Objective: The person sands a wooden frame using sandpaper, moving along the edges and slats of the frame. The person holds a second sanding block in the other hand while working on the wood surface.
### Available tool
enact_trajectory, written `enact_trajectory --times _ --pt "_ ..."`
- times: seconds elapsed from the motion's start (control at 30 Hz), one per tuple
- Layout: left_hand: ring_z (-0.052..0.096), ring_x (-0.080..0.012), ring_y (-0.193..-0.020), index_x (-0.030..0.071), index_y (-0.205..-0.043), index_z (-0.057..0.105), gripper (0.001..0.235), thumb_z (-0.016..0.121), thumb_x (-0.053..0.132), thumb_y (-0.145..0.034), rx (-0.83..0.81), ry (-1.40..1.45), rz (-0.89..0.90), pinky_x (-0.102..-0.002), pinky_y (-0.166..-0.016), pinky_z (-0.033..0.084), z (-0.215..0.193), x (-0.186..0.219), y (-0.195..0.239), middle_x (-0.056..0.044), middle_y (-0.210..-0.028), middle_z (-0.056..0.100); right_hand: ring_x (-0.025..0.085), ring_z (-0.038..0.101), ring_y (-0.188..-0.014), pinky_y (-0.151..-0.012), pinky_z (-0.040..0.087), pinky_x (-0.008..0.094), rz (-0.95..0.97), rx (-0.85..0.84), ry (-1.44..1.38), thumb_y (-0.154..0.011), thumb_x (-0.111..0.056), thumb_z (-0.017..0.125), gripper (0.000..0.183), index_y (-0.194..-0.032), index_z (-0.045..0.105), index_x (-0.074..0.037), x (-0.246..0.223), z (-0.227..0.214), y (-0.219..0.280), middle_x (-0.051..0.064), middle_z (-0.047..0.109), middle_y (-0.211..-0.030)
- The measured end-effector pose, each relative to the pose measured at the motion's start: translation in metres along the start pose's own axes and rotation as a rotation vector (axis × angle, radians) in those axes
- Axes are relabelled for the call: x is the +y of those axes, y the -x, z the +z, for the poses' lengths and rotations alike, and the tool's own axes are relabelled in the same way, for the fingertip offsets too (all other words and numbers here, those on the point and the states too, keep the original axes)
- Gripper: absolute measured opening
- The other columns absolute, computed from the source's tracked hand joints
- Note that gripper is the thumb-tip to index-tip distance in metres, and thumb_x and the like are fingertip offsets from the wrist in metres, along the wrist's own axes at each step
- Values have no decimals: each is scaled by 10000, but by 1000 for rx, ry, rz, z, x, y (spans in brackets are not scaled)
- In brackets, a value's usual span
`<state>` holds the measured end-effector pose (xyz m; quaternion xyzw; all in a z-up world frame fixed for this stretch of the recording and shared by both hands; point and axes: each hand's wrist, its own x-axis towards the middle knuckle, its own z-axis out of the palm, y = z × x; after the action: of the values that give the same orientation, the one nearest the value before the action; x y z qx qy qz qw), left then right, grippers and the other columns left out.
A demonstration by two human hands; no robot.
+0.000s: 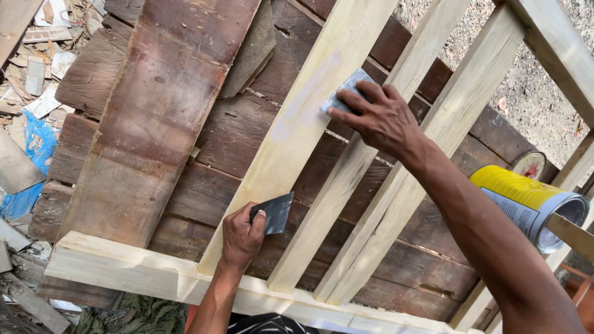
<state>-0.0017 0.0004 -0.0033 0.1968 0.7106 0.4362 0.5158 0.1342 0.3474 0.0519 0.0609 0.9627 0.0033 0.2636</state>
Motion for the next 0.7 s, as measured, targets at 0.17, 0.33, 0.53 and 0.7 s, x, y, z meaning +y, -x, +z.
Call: enact_trajectory --times 0.17,0.33,0.53,0.7 --pt "637 -351 -566 7 -819 623 200 557 181 -894 6 29 4 -424 -545 480 0 -3 2 -181 -656 622 244 497 -1343 -1002 499 425 7 -48 -4 -880 -102 658 617 -1388 554 -437 1 10 4 -65 532 -1488" --pt "635 -353 -565 9 -824 638 193 564 180 -877 14 2 39 -427 -554 487 1 -3 1 -185 -654 627 232 495 -1330 -977 483 407 -60 -59 66 -915 -58 657 652 -1407 526 -465 20 6 8 -66 534 -1490" --pt "642 -346 -575 8 -836 629 205 549 188 -895 4 32 22 -425 -556 490 2 -6 0 -183 -661 627 275 476 -1342 -1017 467 431 -41 -44 18 -851 -83 674 709 -1443 498 -431 18 14 0 -18 527 -1506" --pt "637 -344 -569 8 -826 636 203 556 188 -879 0 16 35 -423 -544 488 -3 -3 -2 -177 -650 625 239 458 -1361 -1025 460 424 -21 -30 -12 -901 -105 680 653 -1414 502 -467 -5 7 16 -49 516 -1508"
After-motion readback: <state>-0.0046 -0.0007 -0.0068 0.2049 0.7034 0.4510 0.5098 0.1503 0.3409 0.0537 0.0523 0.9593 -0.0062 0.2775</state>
